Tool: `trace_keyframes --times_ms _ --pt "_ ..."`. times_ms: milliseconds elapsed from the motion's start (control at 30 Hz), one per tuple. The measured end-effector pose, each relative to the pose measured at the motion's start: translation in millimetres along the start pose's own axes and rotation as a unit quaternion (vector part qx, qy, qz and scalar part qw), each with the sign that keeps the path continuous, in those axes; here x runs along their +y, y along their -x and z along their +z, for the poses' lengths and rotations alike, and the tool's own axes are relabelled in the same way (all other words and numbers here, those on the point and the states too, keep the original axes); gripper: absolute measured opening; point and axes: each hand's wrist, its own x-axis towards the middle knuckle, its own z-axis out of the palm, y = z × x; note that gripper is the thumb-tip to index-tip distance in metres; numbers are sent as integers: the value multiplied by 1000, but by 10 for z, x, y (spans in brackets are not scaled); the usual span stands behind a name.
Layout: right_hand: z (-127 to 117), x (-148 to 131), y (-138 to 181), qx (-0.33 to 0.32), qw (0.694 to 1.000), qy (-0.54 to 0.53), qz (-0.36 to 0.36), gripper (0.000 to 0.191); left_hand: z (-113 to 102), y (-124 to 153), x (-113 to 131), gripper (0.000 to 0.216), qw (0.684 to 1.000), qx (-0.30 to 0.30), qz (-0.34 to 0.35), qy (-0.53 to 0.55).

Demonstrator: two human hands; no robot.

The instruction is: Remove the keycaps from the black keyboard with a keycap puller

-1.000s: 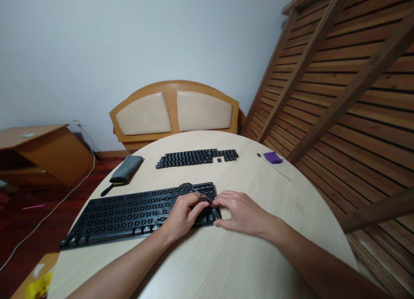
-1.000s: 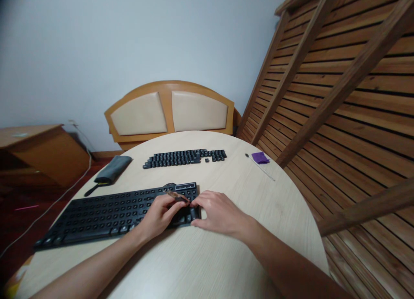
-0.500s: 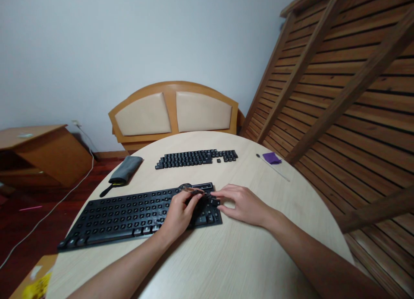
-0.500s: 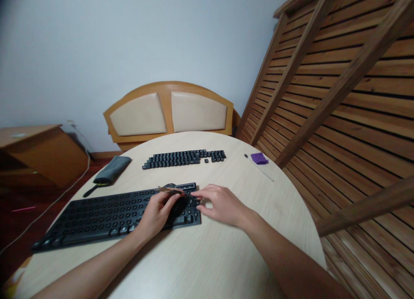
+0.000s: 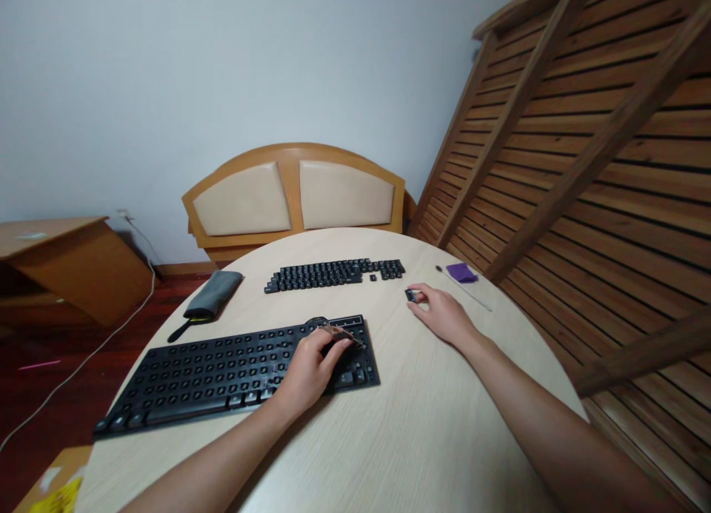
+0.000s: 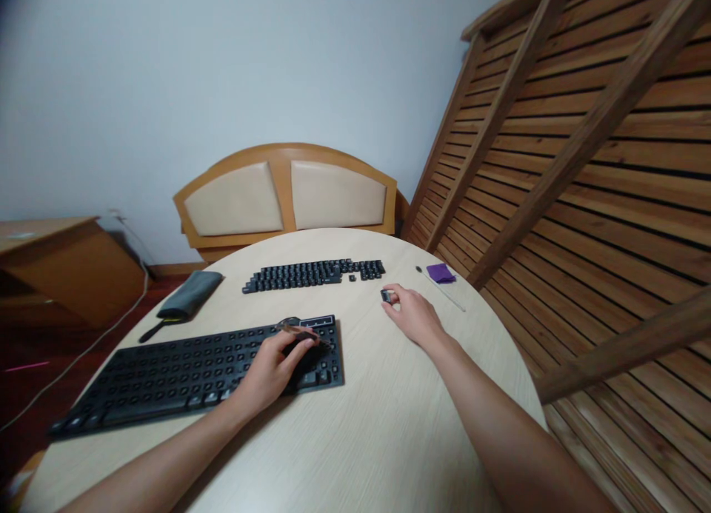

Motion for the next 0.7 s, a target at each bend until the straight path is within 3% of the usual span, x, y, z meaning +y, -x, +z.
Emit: trace_keyframes --times_ms 267,467,700 --pt "201 266 -190 62 998 10 1 34 -12 -8 23 24 1000 -1 2 -4" --pt "250 375 -435 56 997 52 33 35 -8 -9 26 23 1000 -1 -1 -2" --pt "292 315 -518 51 993 102 41 35 3 -2 -8 23 1000 -1 -4 -1"
